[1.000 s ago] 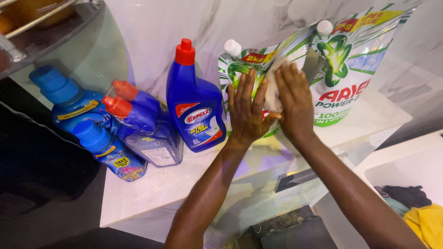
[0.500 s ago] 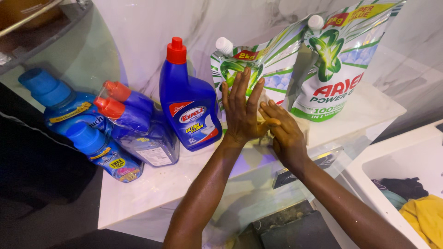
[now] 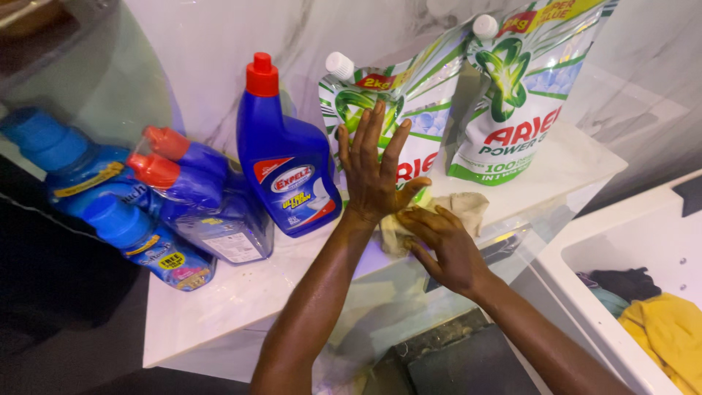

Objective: The person wipes the surface of a bathroom counter and several cleaning product bags with a cloth.

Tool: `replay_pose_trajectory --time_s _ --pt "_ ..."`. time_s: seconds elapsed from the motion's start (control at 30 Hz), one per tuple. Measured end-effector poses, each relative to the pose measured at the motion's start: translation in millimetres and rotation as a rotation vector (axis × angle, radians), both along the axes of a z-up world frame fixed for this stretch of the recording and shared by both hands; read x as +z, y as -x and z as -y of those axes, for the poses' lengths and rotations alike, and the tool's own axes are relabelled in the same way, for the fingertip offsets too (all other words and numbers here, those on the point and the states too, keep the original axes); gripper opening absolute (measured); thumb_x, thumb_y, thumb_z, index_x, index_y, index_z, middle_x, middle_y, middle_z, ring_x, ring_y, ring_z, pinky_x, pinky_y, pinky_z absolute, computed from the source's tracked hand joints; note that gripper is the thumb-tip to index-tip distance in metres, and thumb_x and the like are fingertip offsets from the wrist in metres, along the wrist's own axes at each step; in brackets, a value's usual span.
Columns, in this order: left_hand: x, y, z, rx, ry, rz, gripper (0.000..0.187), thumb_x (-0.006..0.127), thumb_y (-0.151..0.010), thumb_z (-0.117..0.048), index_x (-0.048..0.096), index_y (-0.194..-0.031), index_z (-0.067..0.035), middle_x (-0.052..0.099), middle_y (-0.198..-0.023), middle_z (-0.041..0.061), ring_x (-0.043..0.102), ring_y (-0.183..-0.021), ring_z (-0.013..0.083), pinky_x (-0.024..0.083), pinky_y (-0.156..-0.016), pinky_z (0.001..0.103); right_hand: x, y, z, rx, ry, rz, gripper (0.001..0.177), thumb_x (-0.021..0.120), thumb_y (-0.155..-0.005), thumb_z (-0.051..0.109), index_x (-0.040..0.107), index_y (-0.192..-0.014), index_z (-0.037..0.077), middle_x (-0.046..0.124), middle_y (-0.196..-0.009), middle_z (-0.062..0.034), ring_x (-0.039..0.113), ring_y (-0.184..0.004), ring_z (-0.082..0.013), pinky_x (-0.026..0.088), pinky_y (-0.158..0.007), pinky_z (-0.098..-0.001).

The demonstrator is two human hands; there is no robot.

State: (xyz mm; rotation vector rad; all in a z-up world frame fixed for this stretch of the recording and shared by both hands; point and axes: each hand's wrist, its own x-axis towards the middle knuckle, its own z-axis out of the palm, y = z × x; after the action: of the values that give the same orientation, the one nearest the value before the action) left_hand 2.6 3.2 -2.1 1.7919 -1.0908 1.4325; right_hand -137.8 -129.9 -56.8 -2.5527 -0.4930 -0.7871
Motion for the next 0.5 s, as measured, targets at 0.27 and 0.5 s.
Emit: replay_pose_trajectory --time_s 0.27,0.5 --pt "-11.5 -6.9 4.8 0.056 -0.150 0.105 0.054 0.063 -0.110 -0.044 0.049 -0.154 -0.015 0.035 -0.165 0.017 0.031 -0.156 0.0341 0.015 -0.132 0.056 -8.1 8.8 36.4 -0.148 -0.037 -0.119 0.044 0.063 -0.091 0.014 0.065 -0.135 0.011 0.063 -0.143 -0.0088 0.048 -0.143 -0.0288 0.032 -0.117 -0.0519" --pt "-21.3 15.1 30.8 -0.390 -0.509 0.181 0.043 0.071 -0.105 -0.026 0.058 -0.138 -0.002 0.043 -0.160 0.023 0.038 -0.153 0.0359 0.033 -0.130 0.050 -26.1 12.3 87.4 -0.242 -0.026 -0.050 0.036 0.065 -0.093 0.009 0.068 -0.129 0.010 0.064 -0.139 -0.0129 0.053 -0.138 -0.0297 0.033 -0.120 -0.0519"
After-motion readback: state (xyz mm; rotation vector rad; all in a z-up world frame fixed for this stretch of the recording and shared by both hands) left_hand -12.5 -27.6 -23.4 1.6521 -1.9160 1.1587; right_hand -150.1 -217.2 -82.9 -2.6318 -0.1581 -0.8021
